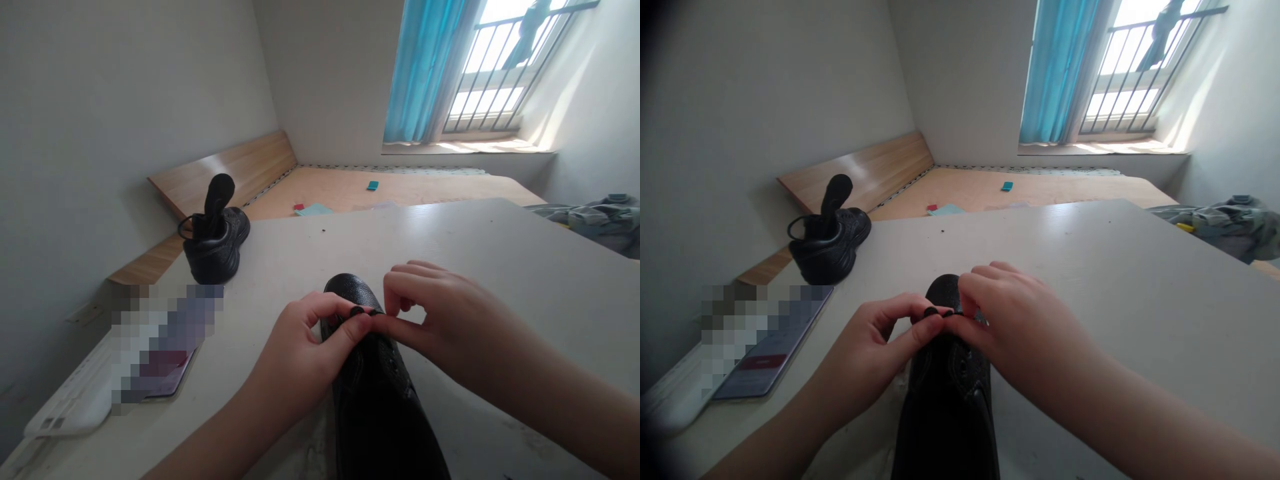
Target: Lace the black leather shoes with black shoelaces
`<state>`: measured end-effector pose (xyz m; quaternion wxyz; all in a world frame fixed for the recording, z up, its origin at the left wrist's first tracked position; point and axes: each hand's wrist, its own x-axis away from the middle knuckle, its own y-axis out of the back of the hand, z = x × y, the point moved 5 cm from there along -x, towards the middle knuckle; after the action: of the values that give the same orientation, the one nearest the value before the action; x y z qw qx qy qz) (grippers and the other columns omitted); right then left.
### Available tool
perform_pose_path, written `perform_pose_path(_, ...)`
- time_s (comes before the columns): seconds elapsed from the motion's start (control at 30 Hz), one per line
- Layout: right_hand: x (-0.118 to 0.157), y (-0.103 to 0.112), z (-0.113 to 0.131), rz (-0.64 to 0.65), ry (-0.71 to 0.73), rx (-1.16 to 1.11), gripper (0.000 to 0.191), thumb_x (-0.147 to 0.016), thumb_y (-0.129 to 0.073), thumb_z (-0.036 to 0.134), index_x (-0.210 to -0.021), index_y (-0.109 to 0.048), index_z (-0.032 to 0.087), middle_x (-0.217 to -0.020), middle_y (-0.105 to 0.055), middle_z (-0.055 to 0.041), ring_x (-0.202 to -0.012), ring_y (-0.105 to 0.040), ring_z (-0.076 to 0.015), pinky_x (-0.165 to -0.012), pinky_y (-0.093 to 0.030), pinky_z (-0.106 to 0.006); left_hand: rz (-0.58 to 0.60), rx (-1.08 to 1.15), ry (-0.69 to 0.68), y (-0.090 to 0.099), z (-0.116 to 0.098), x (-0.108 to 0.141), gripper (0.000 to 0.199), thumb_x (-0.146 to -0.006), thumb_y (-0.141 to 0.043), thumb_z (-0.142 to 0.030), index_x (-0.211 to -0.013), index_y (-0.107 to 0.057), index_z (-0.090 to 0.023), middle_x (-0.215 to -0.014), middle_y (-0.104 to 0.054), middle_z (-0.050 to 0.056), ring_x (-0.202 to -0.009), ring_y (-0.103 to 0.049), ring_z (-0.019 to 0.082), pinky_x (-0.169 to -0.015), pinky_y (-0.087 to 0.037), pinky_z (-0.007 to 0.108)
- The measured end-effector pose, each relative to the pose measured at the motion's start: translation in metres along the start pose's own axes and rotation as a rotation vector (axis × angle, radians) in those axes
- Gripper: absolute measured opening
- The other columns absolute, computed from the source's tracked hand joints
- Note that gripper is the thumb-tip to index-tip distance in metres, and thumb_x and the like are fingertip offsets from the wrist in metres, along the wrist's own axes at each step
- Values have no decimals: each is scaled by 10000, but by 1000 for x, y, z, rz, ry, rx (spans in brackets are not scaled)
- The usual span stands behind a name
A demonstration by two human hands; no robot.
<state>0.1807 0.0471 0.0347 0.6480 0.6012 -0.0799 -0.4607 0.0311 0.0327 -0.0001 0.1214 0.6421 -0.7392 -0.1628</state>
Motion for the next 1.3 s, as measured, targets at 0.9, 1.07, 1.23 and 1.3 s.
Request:
perform_pose_path(0.9, 14, -25, -8, -13, -228, -595, 141, -770, -584, 83, -809, -558, 217, -796, -554, 19, -737, -516, -122, -651, -430, -244, 13, -9, -134, 8, -10, 0, 119, -756, -686, -175, -829, -762, -229, -837, -717, 5, -859, -624, 187, -807, -470, 304)
perform_pose_path(1.07, 15, -30, -6, 79, -227, -681, 109, -822, -576, 125, -767, -607, 214, -933, -579, -25, -905, -556, -164, -792, -461, -297, -16, -161, -370, 6, -23, 3, 169, -732, -641, -53, -750, -688, -215, -783, -699, -16, -852, -598, 163, -800, -472, 272)
perform_pose_path(1.23, 16, -27, -7, 116, -231, -788, 92, -846, -543, 158, -784, -595, 201, -938, -570, -38, -909, -562, -174, -778, -463, -303, -40, -216, -427, 4, -25, 6, 199, -717, -591, -13, -720, -606, -211, -755, -641, -28, -808, -577, 150, -761, -451, 275)
perform_pose_path(1.3, 16, -27, -7, 124, -233, -842, 157, -896, -493, 196, -778, -597, 199, -942, -563, -39, -930, -555, -175, -818, -448, -313, -78, -234, -470, 4, -26, 9, 215, -710, -568, 4, -717, -588, -210, -731, -616, -35, -776, -564, 143, -755, -438, 284)
